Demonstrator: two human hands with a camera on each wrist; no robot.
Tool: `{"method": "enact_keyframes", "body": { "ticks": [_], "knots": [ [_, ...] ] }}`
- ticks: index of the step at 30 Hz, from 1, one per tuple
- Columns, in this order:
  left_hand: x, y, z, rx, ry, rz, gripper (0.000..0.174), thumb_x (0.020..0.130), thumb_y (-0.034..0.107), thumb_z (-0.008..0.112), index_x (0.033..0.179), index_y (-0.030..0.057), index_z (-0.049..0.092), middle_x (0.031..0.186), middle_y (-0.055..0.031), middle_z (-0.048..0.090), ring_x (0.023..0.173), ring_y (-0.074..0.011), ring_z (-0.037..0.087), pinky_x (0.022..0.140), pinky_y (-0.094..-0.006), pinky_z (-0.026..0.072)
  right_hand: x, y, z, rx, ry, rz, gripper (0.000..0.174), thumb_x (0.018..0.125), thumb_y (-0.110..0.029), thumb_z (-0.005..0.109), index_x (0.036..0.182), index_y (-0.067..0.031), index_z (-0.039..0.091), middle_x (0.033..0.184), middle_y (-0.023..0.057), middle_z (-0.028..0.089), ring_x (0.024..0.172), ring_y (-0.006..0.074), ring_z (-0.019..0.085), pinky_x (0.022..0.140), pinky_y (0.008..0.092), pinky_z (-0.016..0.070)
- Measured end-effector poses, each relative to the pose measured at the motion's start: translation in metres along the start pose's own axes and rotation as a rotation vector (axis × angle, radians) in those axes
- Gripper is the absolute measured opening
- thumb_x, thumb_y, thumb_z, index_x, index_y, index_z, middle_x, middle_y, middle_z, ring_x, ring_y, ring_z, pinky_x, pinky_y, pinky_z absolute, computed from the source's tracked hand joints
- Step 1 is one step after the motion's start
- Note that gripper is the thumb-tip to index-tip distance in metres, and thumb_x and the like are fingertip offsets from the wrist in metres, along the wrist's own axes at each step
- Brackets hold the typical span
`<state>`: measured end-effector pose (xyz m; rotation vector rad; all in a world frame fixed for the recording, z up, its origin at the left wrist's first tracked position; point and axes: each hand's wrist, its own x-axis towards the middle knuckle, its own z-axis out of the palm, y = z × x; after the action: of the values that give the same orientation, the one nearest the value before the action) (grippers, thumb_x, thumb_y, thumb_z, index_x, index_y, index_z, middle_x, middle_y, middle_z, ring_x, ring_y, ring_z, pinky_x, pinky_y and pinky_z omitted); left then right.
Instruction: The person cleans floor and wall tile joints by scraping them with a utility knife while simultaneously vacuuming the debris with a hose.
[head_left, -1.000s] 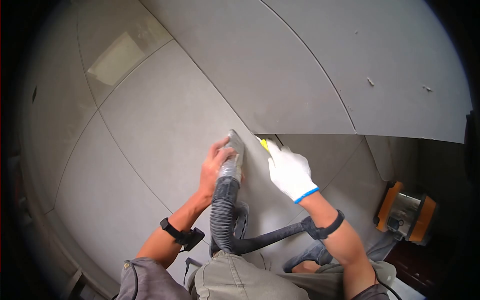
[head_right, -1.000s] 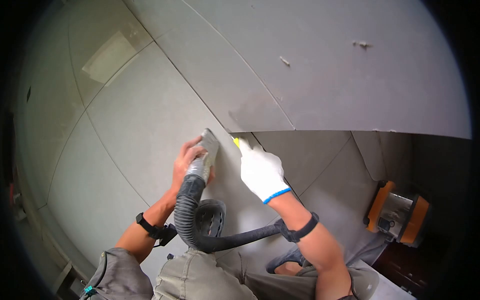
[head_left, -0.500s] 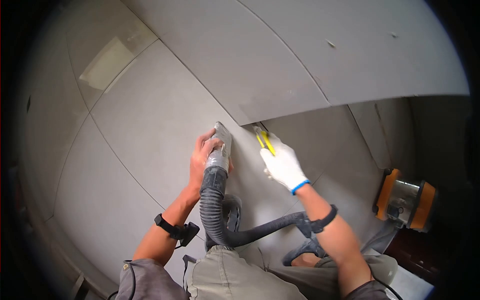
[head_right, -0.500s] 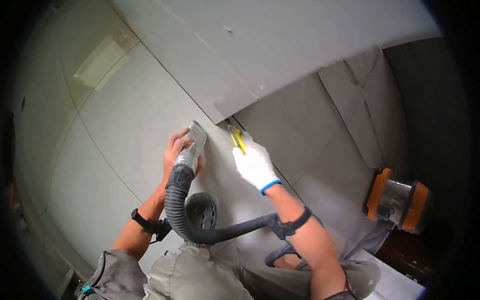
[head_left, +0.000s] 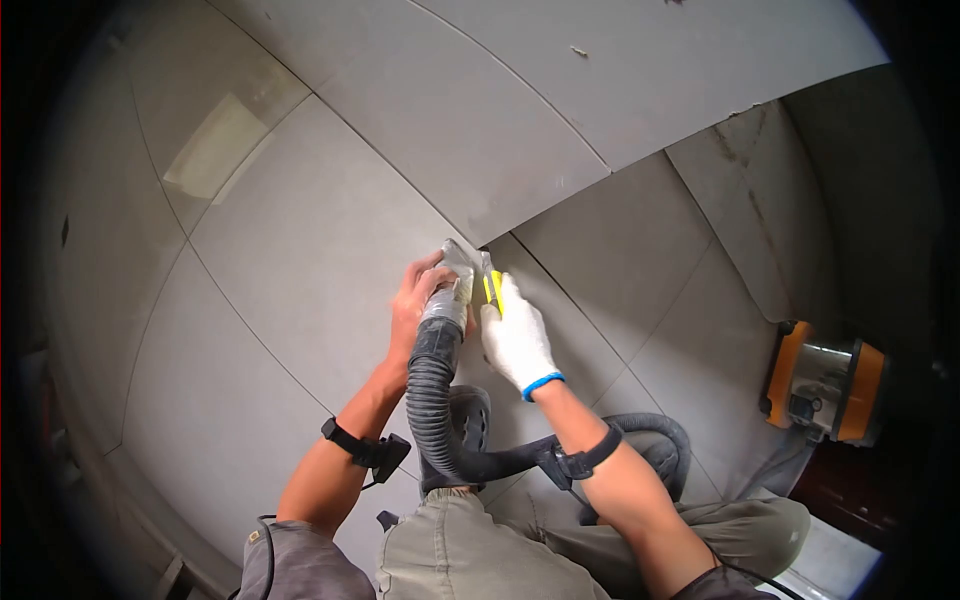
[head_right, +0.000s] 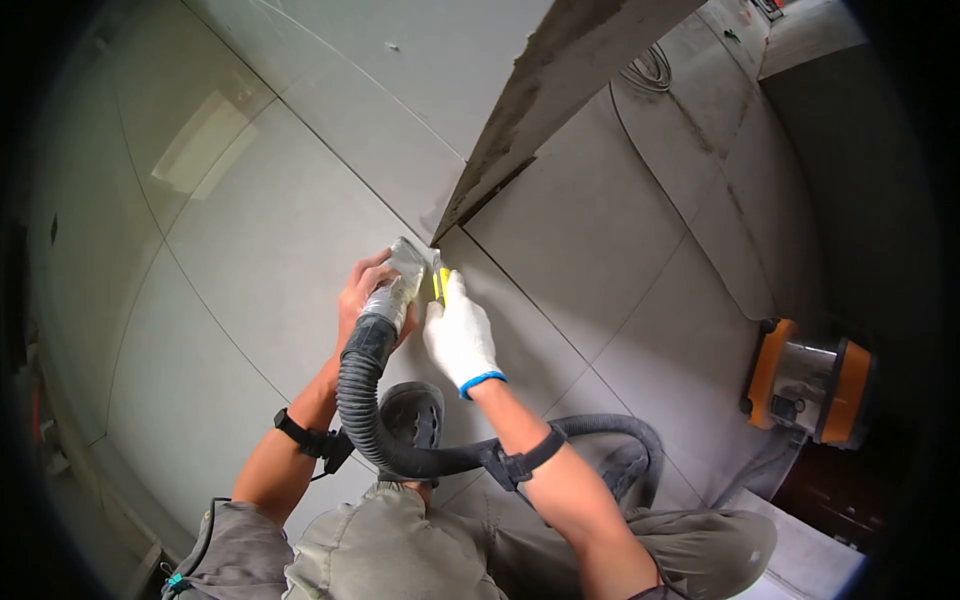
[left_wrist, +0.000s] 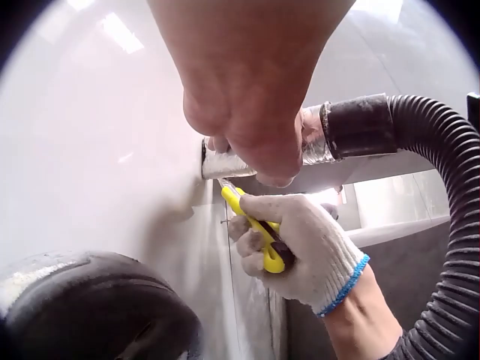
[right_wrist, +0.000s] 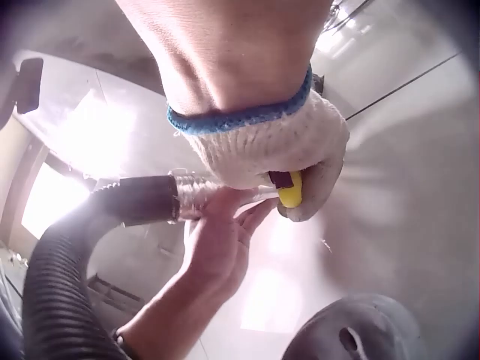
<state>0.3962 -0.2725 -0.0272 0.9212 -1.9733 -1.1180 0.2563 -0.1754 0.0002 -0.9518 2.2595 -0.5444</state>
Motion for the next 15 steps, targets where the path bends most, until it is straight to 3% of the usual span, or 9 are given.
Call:
{"method": "enact_keyframes", "body": {
  "ticks": [2, 9, 13, 15],
  "knots": [
    [-0.001, 0.002, 0.005, -0.066, -0.004, -0.021, 0.053, 0.071, 0.01, 0.092, 0.119, 0.0066, 0.07, 0.143, -0.0232, 0.064, 0.106, -0.0395, 0.075, 0.087, -0.0435, 0.0621, -0.001, 0.002, -0.016, 0.053, -0.016, -0.003, 0.058, 0.102, -0.019, 0.059, 0.153, 0.0051, 0.048, 0.112, 0.0375, 0.072, 0.105, 0.0548, 0.07, 0.092, 0.0616, 0.0557],
    [0.003, -0.001, 0.009, -0.079, -0.015, 0.019, 0.053, 0.071, 0.012, 0.092, 0.118, 0.005, 0.069, 0.143, -0.0252, 0.063, 0.109, -0.0399, 0.074, 0.089, -0.0436, 0.0616, 0.011, 0.002, -0.02, 0.048, -0.044, 0.0, 0.052, 0.101, -0.019, 0.059, 0.148, 0.0029, 0.052, 0.111, 0.0355, 0.073, 0.106, 0.0553, 0.07, 0.091, 0.0608, 0.0562],
    [0.0, 0.0, 0.007, -0.091, -0.038, -0.008, 0.053, 0.071, 0.011, 0.091, 0.119, 0.0047, 0.069, 0.143, -0.0262, 0.062, 0.108, -0.0394, 0.074, 0.089, -0.0426, 0.0613, 0.011, 0.004, -0.012, 0.082, -0.001, -0.008, 0.058, 0.1, -0.02, 0.061, 0.152, 0.0029, 0.051, 0.11, 0.037, 0.072, 0.106, 0.0548, 0.07, 0.093, 0.0596, 0.0564],
    [0.0, -0.001, 0.005, -0.071, -0.03, -0.006, 0.054, 0.071, 0.01, 0.09, 0.12, 0.0048, 0.069, 0.143, -0.0266, 0.062, 0.108, -0.0391, 0.074, 0.089, -0.0421, 0.0612, 0.015, 0.017, -0.014, 0.153, -0.132, -0.042, 0.061, 0.099, -0.021, 0.063, 0.154, 0.0025, 0.05, 0.113, 0.0372, 0.071, 0.107, 0.0549, 0.07, 0.094, 0.0592, 0.0562]
  ]
}}
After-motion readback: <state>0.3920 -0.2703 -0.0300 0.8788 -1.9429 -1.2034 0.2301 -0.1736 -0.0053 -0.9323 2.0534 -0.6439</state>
